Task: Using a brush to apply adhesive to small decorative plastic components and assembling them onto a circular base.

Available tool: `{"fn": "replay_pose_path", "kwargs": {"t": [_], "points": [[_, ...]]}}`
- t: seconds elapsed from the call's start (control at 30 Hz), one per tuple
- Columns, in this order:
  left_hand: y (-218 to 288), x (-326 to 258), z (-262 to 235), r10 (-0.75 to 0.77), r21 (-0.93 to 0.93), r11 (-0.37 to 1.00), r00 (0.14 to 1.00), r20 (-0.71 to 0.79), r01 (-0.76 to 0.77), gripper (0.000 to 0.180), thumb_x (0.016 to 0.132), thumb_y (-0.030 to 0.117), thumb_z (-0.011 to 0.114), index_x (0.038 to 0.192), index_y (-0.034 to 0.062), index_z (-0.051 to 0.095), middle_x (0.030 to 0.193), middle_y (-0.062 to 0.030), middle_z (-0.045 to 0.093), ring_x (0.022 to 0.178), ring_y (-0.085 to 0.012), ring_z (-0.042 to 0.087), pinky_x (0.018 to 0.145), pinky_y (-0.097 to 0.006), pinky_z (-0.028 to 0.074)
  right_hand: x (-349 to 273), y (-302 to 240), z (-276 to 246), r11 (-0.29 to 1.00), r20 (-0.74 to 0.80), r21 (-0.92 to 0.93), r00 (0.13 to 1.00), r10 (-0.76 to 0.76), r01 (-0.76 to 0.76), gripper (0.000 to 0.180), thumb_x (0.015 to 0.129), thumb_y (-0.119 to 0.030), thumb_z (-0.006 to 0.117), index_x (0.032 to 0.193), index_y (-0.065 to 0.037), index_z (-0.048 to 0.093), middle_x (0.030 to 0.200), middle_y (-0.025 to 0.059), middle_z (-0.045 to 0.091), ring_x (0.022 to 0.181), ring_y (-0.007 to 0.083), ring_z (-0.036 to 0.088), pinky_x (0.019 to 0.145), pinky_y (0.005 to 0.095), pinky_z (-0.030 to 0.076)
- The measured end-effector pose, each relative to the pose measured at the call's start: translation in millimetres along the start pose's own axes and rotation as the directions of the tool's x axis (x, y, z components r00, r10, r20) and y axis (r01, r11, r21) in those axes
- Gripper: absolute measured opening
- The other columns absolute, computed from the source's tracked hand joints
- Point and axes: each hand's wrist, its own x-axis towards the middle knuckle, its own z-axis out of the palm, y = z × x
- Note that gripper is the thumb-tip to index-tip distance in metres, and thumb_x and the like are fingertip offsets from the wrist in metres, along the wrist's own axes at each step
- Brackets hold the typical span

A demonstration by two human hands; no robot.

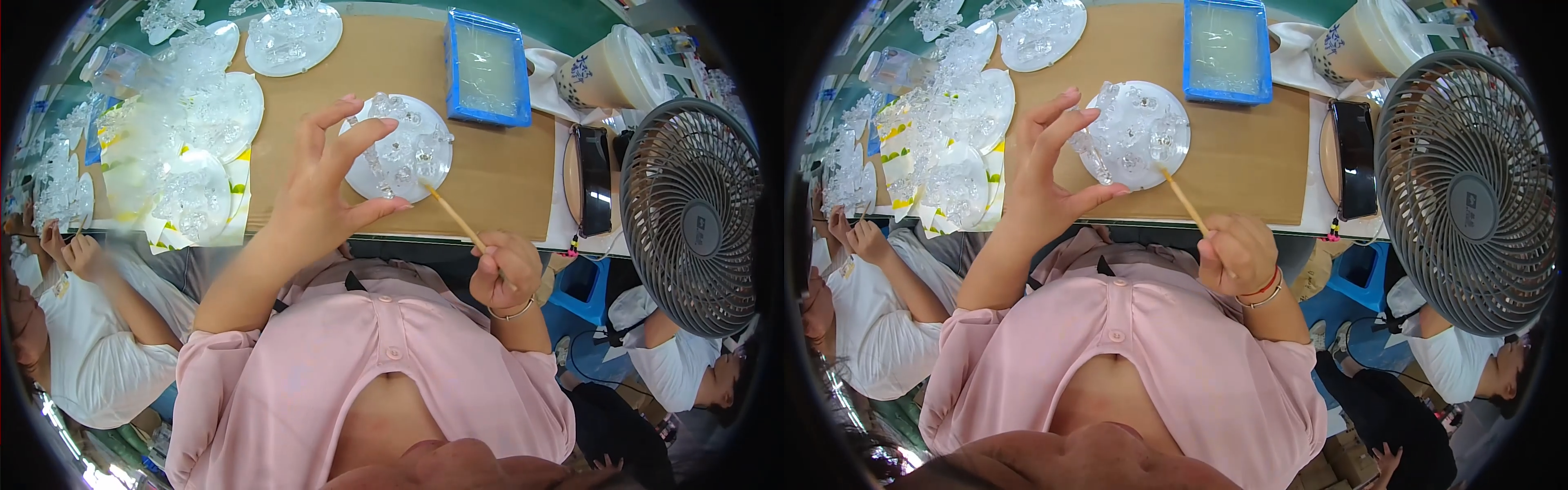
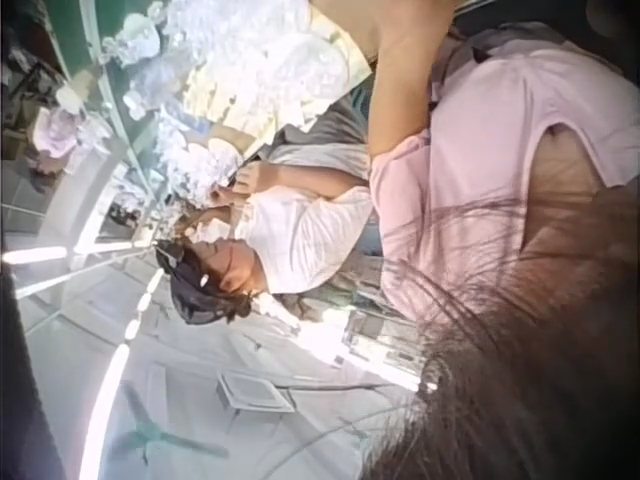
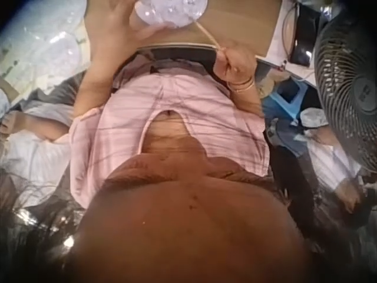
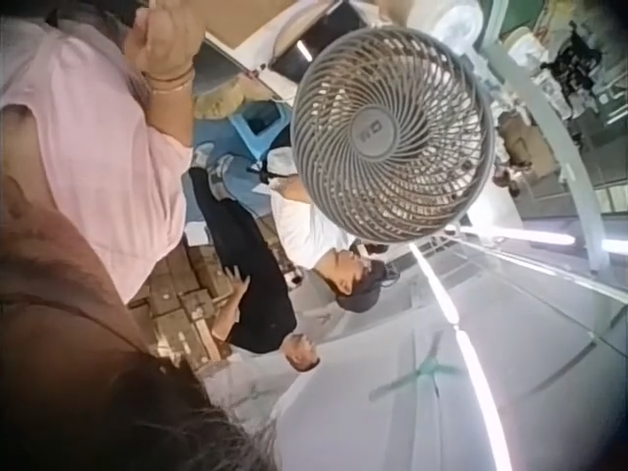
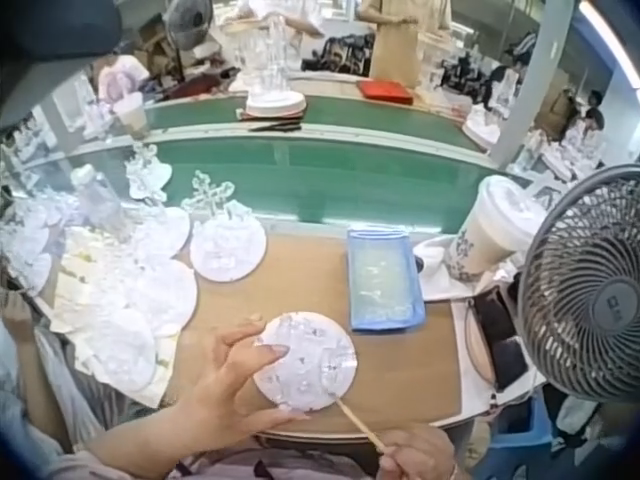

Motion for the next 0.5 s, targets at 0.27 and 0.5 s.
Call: {"fn": "replay_pose_path", "kwargs": {"t": [0.27, 0.5], "points": [[8, -3, 9, -0.066, -0.014, 0.998, 0.997, -0.035, 0.065, 0.09, 0.06, 0.03, 0.087, 0.137, 0.0127, 0.043, 0.138, -0.0165, 0.039, 0.124, -0.0319, 0.04, 0.099, -0.041, 0.039, 4, 1, -1, 0.998, -0.072, -0.041, 0.997, 0.042, -0.045, 0.011, 0.091, -0.009, 0.052, 0.083, -0.005, 0.045, 0.065, 0.0105, 0.061, 0.052, 0.0218, 0.058, 0.048, 0.0311, 0.045], [-23, 9, -18, 0.026, -0.092, 0.996, 0.991, 0.135, -0.013, 0.073, 0.072, 0.031, 0.078, 0.133, 0.009, 0.047, 0.129, -0.0161, 0.051, 0.119, -0.0318, 0.05, 0.098, -0.039, 0.041, 3, -6, 1, 0.993, -0.032, 0.108, 0.998, -0.051, 0.055, 0.012, 0.09, -0.009, 0.054, 0.083, -0.005, 0.046, 0.062, 0.0106, 0.06, 0.051, 0.0218, 0.057, 0.047, 0.0313, 0.046]]}}
